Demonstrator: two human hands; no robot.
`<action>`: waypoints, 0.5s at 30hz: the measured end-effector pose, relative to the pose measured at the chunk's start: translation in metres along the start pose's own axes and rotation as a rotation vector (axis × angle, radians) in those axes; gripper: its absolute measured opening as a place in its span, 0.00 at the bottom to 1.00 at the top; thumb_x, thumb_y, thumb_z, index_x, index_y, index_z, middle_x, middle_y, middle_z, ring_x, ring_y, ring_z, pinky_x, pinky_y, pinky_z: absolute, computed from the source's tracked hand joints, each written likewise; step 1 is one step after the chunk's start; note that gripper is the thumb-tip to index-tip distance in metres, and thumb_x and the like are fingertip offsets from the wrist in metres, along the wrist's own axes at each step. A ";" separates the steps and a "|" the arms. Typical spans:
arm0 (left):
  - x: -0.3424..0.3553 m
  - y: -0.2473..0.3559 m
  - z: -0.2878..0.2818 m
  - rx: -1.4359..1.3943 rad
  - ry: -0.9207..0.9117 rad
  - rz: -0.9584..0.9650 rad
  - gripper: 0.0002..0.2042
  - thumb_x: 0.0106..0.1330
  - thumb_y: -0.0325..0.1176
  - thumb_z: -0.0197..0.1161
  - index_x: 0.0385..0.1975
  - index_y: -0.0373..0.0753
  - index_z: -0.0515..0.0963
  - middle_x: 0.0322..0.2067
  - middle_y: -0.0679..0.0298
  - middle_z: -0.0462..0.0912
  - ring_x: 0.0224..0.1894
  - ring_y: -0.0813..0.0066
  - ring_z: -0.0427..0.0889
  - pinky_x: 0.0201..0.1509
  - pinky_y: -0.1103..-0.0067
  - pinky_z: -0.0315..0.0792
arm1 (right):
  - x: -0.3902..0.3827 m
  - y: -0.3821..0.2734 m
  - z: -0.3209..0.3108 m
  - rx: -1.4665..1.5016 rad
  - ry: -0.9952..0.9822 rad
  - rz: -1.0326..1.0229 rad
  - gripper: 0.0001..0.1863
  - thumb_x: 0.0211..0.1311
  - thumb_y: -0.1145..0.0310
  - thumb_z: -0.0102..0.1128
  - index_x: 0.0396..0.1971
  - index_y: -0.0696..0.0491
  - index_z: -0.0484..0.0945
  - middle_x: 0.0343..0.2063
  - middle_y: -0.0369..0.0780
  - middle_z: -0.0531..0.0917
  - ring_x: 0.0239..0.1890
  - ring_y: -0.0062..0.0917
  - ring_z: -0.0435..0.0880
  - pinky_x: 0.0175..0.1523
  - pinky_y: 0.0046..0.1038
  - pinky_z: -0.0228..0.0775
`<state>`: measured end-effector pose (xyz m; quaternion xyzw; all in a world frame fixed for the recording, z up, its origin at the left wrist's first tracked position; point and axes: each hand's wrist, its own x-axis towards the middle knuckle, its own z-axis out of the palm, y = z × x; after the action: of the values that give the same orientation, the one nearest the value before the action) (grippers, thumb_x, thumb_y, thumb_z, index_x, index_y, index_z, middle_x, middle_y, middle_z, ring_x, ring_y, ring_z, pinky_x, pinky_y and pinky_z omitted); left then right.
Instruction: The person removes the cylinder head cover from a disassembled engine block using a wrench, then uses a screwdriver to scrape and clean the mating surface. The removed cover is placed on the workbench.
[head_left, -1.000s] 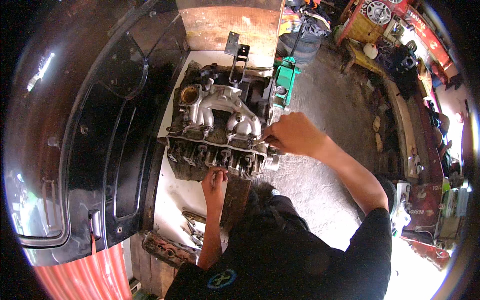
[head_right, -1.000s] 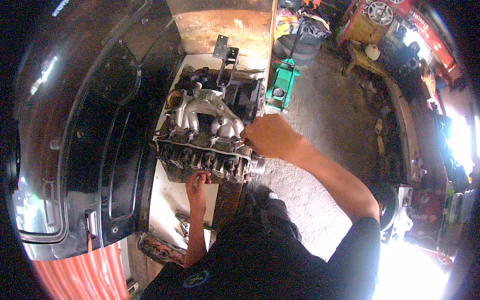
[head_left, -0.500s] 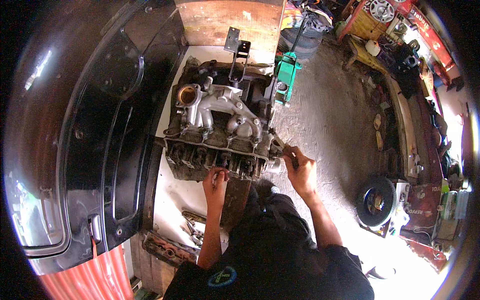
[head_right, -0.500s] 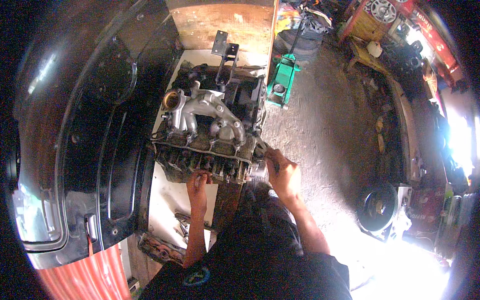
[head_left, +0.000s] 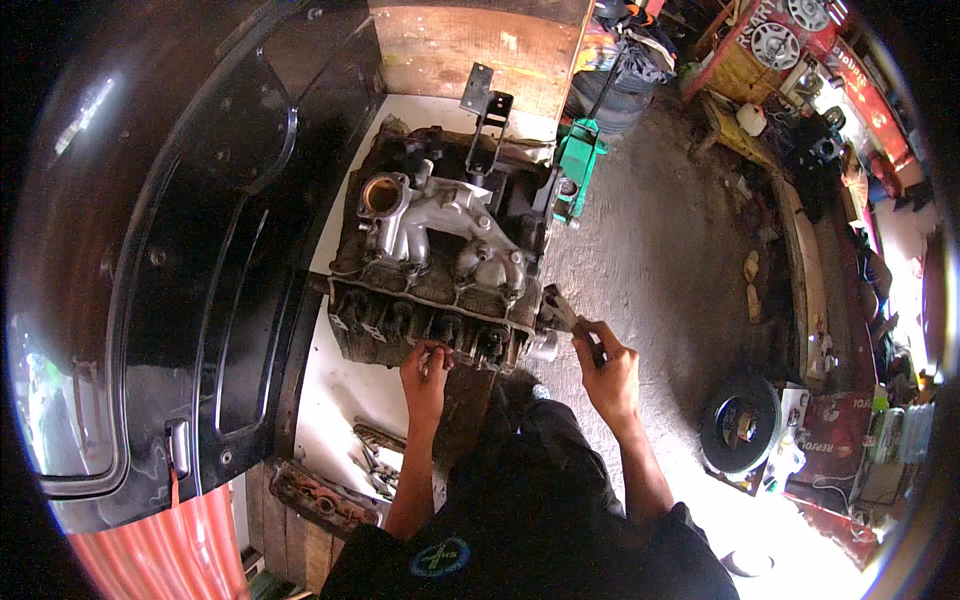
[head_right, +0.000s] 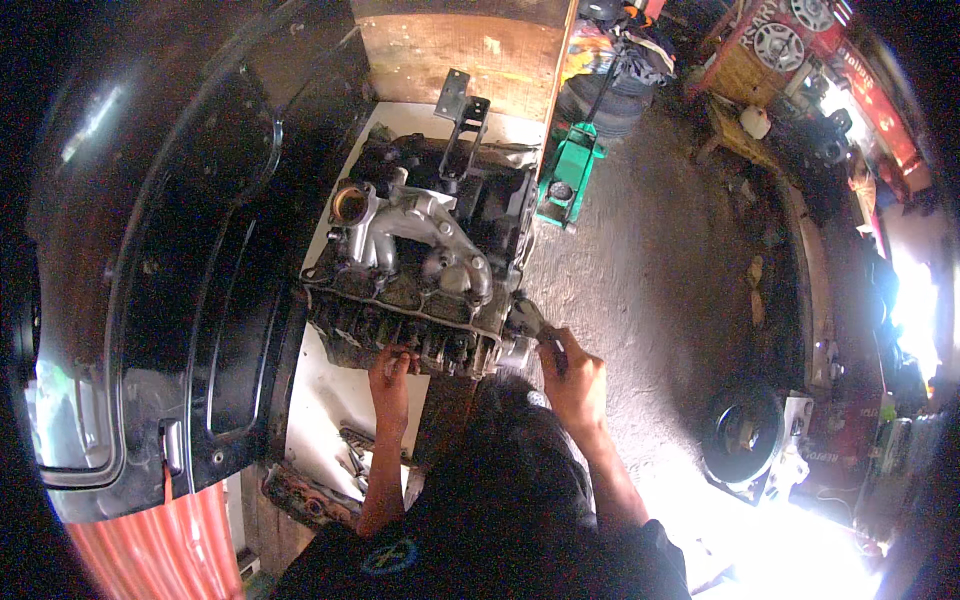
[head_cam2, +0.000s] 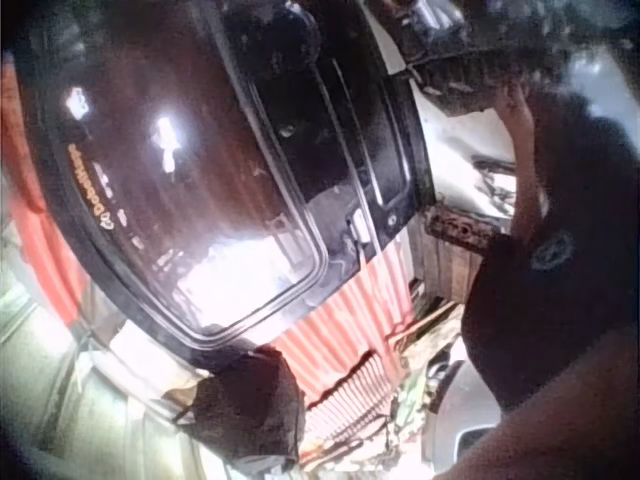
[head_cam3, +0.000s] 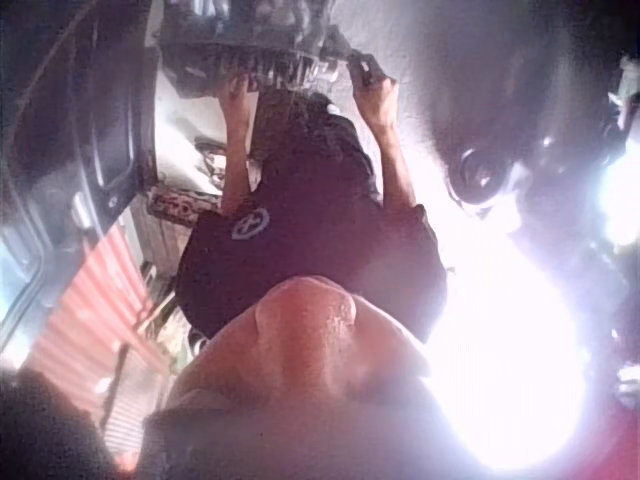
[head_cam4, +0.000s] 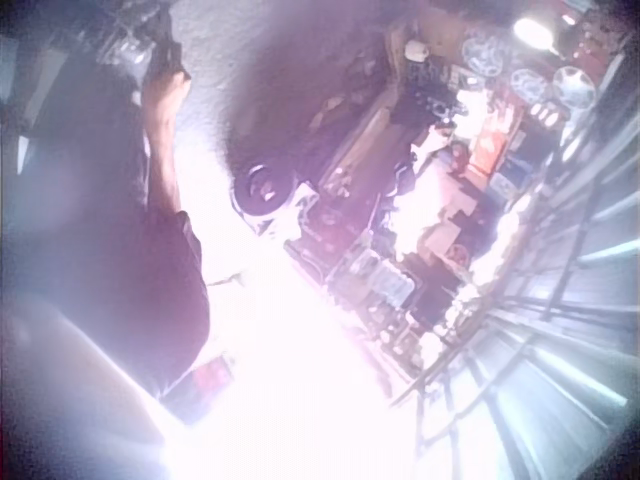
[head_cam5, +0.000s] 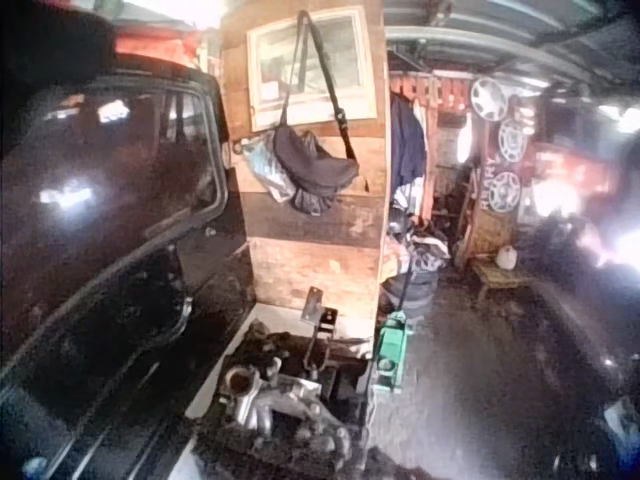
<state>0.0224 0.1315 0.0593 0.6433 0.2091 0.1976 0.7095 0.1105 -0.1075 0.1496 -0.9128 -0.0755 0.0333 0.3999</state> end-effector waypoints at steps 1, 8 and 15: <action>-0.003 0.001 0.000 -0.010 0.002 -0.012 0.08 0.70 0.30 0.55 0.33 0.32 0.75 0.26 0.64 0.76 0.29 0.79 0.72 0.35 0.79 0.68 | -0.007 0.003 0.003 0.052 0.047 -0.113 0.11 0.62 0.66 0.60 0.44 0.50 0.79 0.24 0.48 0.84 0.28 0.41 0.86 0.30 0.36 0.77; -0.007 -0.002 0.003 0.014 -0.047 0.050 0.08 0.71 0.30 0.54 0.33 0.32 0.75 0.25 0.65 0.75 0.29 0.80 0.72 0.35 0.79 0.67 | 0.004 -0.010 0.013 -0.187 -0.084 -0.067 0.11 0.64 0.72 0.57 0.46 0.56 0.76 0.34 0.47 0.86 0.37 0.42 0.86 0.37 0.38 0.78; -0.012 0.007 0.020 -0.043 -0.088 0.055 0.07 0.71 0.28 0.53 0.33 0.33 0.75 0.25 0.66 0.76 0.29 0.81 0.71 0.35 0.80 0.68 | -0.022 -0.011 0.018 -0.172 -0.102 -0.106 0.12 0.65 0.73 0.55 0.47 0.56 0.76 0.33 0.49 0.85 0.35 0.45 0.85 0.37 0.38 0.78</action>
<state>0.0236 0.1091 0.0685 0.6416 0.1558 0.1928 0.7259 0.0856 -0.0905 0.1457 -0.9357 -0.1464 0.0519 0.3168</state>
